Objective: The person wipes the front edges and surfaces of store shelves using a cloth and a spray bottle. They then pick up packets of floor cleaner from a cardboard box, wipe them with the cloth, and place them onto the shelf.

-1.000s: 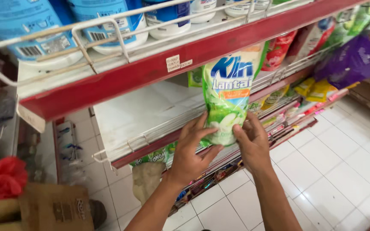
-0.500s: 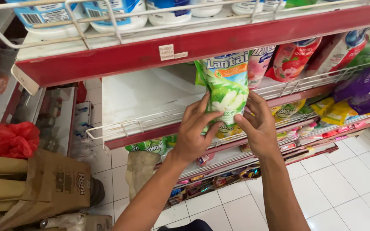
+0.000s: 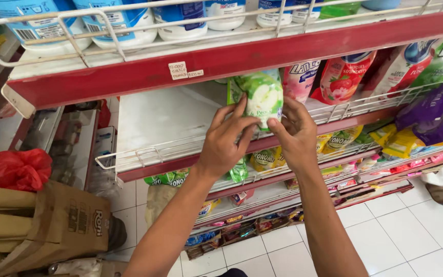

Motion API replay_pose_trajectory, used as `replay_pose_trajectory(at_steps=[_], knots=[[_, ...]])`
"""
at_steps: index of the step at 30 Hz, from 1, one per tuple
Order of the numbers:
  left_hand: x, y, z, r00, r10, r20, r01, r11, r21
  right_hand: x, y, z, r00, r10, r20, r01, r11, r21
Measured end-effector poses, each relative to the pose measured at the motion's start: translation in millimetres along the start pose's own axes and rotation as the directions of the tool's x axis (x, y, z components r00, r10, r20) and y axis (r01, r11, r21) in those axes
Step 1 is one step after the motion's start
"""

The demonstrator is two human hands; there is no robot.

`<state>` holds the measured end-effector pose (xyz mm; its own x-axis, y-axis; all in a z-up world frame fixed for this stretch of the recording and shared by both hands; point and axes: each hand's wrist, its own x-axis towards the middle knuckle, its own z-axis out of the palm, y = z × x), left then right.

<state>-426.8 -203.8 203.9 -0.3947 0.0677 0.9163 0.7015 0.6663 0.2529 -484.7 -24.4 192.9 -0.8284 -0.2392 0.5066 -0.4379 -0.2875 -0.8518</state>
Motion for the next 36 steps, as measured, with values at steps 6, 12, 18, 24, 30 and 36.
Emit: replay_pose_trajectory(at_steps=[6,12,18,24,30,36], knots=[[7.8,-15.6,-0.9,0.999,-0.005,0.039,0.003,0.998,0.060,21.6,7.9,6.6,0.996,-0.057,0.073,0.062,0.996,-0.069],[2.0,-30.9,7.1,0.983,0.044,0.177,-0.088,0.965,0.247,24.7,7.4,5.6,0.964,-0.227,0.138,0.262,0.727,-0.635],[-3.7,-31.7,17.2,0.973,0.039,0.228,-0.122,0.925,0.360,26.4,25.5,6.4,0.970,-0.240,0.036,0.164,0.535,-0.829],[-5.7,-16.3,13.2,0.966,-0.046,0.254,-0.040,0.946,0.322,22.9,20.7,-3.8,0.986,-0.167,-0.009,0.066,0.438,-0.896],[-7.0,-10.9,9.9,0.930,-0.150,0.335,0.050,0.956,0.290,3.9,11.9,-1.8,0.923,-0.342,0.178,0.298,0.339,-0.892],[-10.7,-2.8,1.6,0.967,-0.101,0.233,0.059,0.982,0.179,13.0,13.4,1.0,0.963,-0.248,0.108,0.190,0.334,-0.923]])
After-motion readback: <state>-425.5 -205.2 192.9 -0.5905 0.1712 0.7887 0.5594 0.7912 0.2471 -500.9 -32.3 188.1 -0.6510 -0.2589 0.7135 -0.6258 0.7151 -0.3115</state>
